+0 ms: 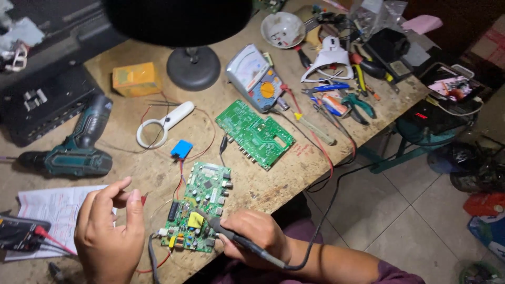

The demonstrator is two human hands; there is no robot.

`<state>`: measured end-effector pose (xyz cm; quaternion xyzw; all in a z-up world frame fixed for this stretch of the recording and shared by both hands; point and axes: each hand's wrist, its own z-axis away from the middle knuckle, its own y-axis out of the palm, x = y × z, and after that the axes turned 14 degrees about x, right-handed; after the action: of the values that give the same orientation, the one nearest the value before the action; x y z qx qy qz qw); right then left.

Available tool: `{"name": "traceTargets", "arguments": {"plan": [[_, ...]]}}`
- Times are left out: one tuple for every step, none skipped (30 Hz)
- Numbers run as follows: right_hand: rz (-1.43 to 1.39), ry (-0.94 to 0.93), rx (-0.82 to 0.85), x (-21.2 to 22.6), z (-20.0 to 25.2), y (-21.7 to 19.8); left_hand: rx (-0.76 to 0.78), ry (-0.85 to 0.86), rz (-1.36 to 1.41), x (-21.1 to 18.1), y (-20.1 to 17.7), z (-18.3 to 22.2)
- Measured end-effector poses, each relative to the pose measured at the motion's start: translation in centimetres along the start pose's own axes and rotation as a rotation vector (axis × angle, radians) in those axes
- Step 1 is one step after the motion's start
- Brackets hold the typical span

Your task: Repairing a circuit board by soldering components and inspecting the work with a magnifying glass.

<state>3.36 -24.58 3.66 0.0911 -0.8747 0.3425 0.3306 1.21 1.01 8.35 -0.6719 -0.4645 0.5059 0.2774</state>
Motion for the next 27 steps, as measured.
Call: {"name": "traceTargets", "arguments": {"plan": [[0.011, 0.002, -0.016, 0.1, 0.8, -0.8, 0.001, 0.019, 0.001, -0.8, 0.4, -1.3], [0.014, 0.033, -0.080, 0.1, 1.6, -1.7, 0.046, 0.054, 0.033, -1.5, 0.8, -2.7], [0.016, 0.062, -0.142, 0.0, 2.4, -2.5, 0.089, 0.087, 0.063, -2.3, 1.2, -4.0], [0.025, 0.059, -0.156, -0.5, 3.4, -2.9, 0.088, 0.104, 0.062, -3.3, 2.8, -5.4], [0.100, 0.114, -0.370, -1.0, 4.3, -3.2, 0.136, 0.181, 0.086, -4.2, 4.3, -6.7], [0.172, 0.170, -0.584, -1.6, 5.2, -3.5, 0.185, 0.258, 0.108, -5.1, 5.9, -8.0], [0.177, 0.170, -0.598, -1.8, 6.3, -5.0, 0.187, 0.272, 0.105, -6.4, 7.6, -9.1], [0.288, 0.270, -0.591, -2.0, 7.5, -6.5, 0.286, 0.326, 0.134, -7.7, 9.4, -10.1], [0.397, 0.376, -0.579, -2.1, 8.9, -8.0, 0.389, 0.378, 0.164, -9.1, 11.3, -11.0], [0.400, 0.381, -0.591, -2.6, 9.9, -9.2, 0.395, 0.389, 0.162, -10.4, 13.2, -11.7], [0.400, 0.419, -0.586, -3.0, 11.0, -10.4, 0.437, 0.435, 0.142, -11.8, 15.3, -12.3], [0.400, 0.456, -0.582, -3.5, 12.0, -11.6, 0.479, 0.481, 0.122, -13.1, 17.3, -13.0], [0.402, 0.467, -0.587, -4.2, 13.0, -12.2, 0.489, 0.487, 0.125, -13.7, 19.4, -13.4], [0.425, 0.498, -0.654, -4.8, 13.8, -12.8, 0.497, 0.557, 0.045, -14.2, 21.5, -13.8], [0.446, 0.522, -0.717, -5.6, 14.6, -13.4, 0.498, 0.621, -0.036, -14.7, 23.6, -14.3], [0.446, 0.527, -0.717, -5.9, 14.8, -14.1, 0.502, 0.622, -0.035, -15.1, 23.6, -15.3], [0.395, 0.532, -0.742, -6.3, 15.0, -14.9, 0.374, 0.575, -0.112, -15.4, 23.6, -16.4], [0.344, 0.536, -0.765, -6.8, 15.1, -15.6, 0.245, 0.526, -0.189, -15.7, 23.4, -17.5], [0.336, 0.528, -0.757, -7.4, 15.7, -16.0, 0.239, 0.515, -0.194, -15.0, 22.1, -19.0], [0.340, 0.542, -0.771, -8.0, 16.3, -16.5, 0.099, 0.397, -0.142, -14.4, 20.7, -20.5], [0.341, 0.559, -0.786, -8.6, 16.9, -16.7, -0.040, 0.282, -0.092, -13.6, 19.3, -21.8], [0.332, 0.553, -0.779, -8.9, 16.9, -17.1, -0.043, 0.272, -0.100, -12.1, 19.3, -23.1], [0.322, 0.555, -0.787, -9.2, 17.0, -17.6, 0.032, 0.018, 0.095, -10.6, 19.3, -24.3], [0.312, 0.557, -0.795, -9.5, 17.0, -18.0, 0.110, -0.234, 0.294, -9.1, 19.3, -25.4], [0.306, 0.551, -0.786, -9.8, 16.9, -18.4, 0.101, -0.243, 0.292, -9.0, 18.9, -26.2], [0.314, 0.555, -0.782, -10.0, 16.7, -18.7, 0.265, -0.494, 0.410, -8.8, 18.4, -27.0], [0.322, 0.558, -0.779, -10.3, 16.6, -19.0, 0.433, -0.742, 0.530, -8.6, 17.9, -27.8]]}}
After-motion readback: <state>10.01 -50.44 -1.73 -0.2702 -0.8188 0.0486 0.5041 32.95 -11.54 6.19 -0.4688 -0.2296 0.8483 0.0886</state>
